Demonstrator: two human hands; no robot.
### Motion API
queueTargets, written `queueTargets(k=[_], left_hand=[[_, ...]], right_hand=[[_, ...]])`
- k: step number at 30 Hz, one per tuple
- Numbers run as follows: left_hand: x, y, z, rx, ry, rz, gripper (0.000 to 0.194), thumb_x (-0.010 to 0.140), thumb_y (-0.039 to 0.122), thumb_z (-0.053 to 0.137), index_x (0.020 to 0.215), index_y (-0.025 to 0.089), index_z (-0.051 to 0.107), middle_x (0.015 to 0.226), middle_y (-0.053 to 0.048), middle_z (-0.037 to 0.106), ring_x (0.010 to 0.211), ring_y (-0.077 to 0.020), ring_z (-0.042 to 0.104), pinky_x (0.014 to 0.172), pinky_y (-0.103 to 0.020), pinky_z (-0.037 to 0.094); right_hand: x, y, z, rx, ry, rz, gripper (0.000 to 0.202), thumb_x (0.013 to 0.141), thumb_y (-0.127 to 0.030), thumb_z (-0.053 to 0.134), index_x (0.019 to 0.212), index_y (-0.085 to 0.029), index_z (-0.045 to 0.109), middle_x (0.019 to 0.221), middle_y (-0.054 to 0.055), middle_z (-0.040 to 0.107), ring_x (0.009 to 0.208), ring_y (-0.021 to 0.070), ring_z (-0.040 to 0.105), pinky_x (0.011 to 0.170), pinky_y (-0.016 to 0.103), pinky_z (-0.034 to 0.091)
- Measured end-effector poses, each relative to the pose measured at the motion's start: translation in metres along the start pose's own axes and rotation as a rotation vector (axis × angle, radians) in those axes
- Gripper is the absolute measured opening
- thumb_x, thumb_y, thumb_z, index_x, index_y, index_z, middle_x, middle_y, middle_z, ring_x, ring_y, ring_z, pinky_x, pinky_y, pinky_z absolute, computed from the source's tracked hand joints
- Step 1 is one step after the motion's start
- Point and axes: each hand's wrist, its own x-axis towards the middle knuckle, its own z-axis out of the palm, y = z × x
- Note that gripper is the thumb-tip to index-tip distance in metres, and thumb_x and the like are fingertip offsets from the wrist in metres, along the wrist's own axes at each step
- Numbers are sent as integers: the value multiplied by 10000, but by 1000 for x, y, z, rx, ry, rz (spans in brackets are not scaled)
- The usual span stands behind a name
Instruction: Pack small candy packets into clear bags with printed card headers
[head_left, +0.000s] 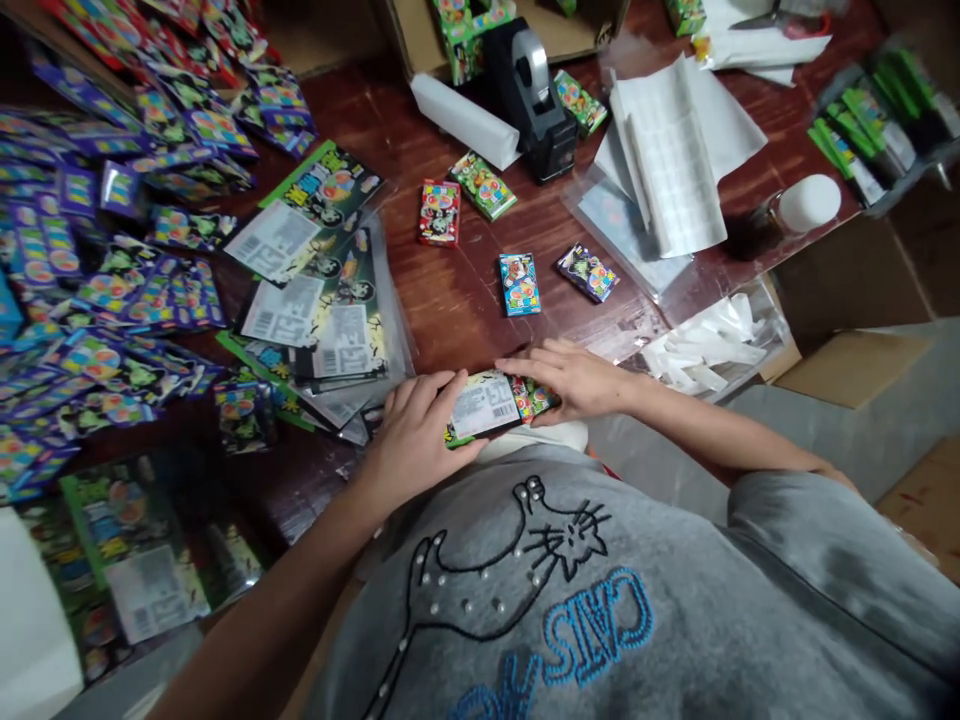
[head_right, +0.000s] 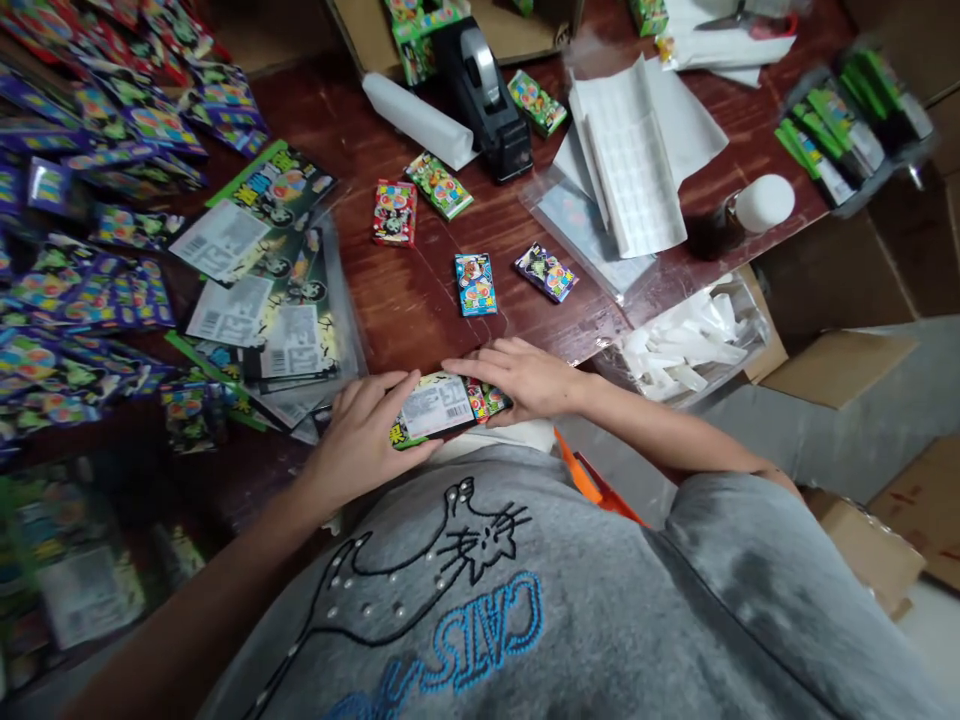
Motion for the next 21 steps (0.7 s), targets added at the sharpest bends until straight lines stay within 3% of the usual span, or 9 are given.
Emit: queueTargets(k=[2,5,7,10,15,21], left_hand=[[-2,-2,1,9,-15,-2,885,894,522,786,1630,194,421,1490,-207,610,1345,-427,575,1144,-570,460],[-3,-2,3,4,-15,-24,941,890,538,797,1662,206,373,1500,-209,596,1352,-433,566,1148,-572,459],[-2,1,6,-2,11,-34,928,903,520,789,1666,210,361,1486,-205,600,1344,-425,570,1148,-562,465],[4,4,9,1,65,-27,901,906,504,790,1651,208,379,1449,-204,612,1315,-422,580,1130,-559,478],[9,4,7,-14,93,-11,879,903,501,801,1631,202,410,1415,-200,619,1279,-410,597,1111,-548,496],[12,12,-4,-52,177,-72,882,923,490,790,1656,259,358,1442,-175,598,1332,-389,595,1166,-561,480]], right_hand=[[0,7,-6,41,17,-30,1025,958,-593,762,1744,-188,244,1554,230,574,1373,381,571,1175,590,459],[-11,17,-17,89,50,-29,1159,921,-615,801,1769,-211,122,1693,255,416,1578,416,409,1313,702,263],[-17,20,-20,119,45,-6,1115,945,-566,796,1769,-230,124,1672,237,455,1575,390,434,1337,716,204],[-15,23,-19,151,46,-23,1029,964,-494,802,1754,-234,196,1607,203,552,1515,344,520,1359,683,192],[3,31,-20,175,30,-84,1016,941,-482,843,1733,-239,255,1609,185,571,1513,327,538,1368,666,194],[22,32,-44,207,27,-106,988,916,-600,838,1686,-201,364,1581,209,578,1475,359,557,1300,643,367]])
